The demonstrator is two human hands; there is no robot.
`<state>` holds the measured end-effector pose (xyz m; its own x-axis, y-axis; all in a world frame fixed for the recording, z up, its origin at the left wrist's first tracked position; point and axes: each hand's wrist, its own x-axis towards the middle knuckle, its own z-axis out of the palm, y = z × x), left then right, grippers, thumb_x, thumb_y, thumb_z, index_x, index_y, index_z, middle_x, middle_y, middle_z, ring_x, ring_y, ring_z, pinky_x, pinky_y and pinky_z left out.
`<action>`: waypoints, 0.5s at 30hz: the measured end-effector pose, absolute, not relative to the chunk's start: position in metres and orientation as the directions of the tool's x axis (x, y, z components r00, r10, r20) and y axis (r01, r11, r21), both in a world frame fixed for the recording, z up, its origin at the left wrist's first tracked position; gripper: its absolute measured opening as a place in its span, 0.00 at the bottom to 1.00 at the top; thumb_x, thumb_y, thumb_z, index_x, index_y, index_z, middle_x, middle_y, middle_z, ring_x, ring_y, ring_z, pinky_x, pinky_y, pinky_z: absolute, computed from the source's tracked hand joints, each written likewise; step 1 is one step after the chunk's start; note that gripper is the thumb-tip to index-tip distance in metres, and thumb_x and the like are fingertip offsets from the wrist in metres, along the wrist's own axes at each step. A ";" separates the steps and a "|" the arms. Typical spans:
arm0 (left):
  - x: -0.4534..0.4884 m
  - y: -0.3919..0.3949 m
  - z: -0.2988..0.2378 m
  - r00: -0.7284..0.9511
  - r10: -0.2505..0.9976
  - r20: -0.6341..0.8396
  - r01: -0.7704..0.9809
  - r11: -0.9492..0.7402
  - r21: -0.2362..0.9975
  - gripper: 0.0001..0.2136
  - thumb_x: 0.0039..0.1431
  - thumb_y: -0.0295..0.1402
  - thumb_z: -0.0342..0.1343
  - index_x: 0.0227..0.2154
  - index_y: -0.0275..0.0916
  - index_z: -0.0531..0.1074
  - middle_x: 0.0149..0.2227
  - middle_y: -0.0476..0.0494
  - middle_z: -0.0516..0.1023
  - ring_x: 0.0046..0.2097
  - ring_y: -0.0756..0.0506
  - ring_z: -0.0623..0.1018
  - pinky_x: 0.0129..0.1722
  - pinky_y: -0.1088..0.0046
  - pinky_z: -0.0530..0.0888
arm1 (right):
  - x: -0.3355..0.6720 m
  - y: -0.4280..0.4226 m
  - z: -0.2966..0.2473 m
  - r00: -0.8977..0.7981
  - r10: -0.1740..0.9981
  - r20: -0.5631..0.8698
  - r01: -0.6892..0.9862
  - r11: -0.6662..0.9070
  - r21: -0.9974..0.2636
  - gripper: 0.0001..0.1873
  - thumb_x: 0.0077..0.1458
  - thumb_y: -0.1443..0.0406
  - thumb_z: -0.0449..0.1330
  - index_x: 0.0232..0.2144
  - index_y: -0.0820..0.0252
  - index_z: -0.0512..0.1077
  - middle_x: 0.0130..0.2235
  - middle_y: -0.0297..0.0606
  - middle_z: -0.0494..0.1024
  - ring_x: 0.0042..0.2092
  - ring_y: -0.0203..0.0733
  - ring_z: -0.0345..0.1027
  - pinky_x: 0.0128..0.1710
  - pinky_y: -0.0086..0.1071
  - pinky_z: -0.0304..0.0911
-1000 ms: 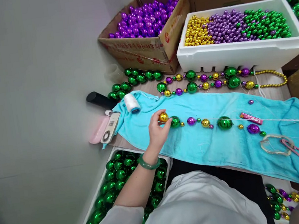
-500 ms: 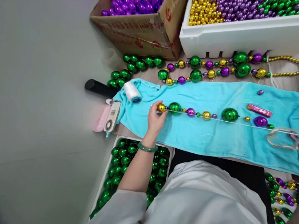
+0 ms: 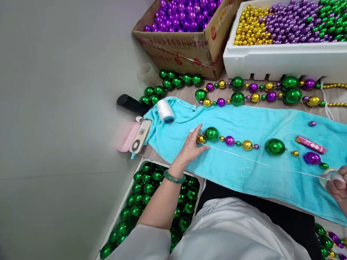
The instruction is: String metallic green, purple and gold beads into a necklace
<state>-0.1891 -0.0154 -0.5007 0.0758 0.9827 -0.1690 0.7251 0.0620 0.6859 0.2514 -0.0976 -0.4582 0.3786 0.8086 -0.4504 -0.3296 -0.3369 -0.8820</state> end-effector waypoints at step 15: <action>-0.161 0.036 -0.505 0.238 0.968 -0.082 0.757 -0.132 0.640 0.39 0.51 0.33 0.64 0.65 0.41 0.56 0.57 0.36 0.68 0.57 0.36 0.66 0.60 0.56 0.63 | 0.147 -0.062 -0.523 -0.046 0.920 -0.389 -0.246 -0.388 -0.888 0.15 0.49 0.55 0.68 0.34 0.58 0.73 0.23 0.34 0.72 0.24 0.35 0.65 0.23 0.29 0.59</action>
<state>-0.1607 0.0357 -0.5047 0.2384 0.9677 -0.0820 0.7572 -0.1324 0.6397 0.1470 -0.0623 -0.5228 -0.0456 0.9199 -0.3894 -0.2457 -0.3881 -0.8882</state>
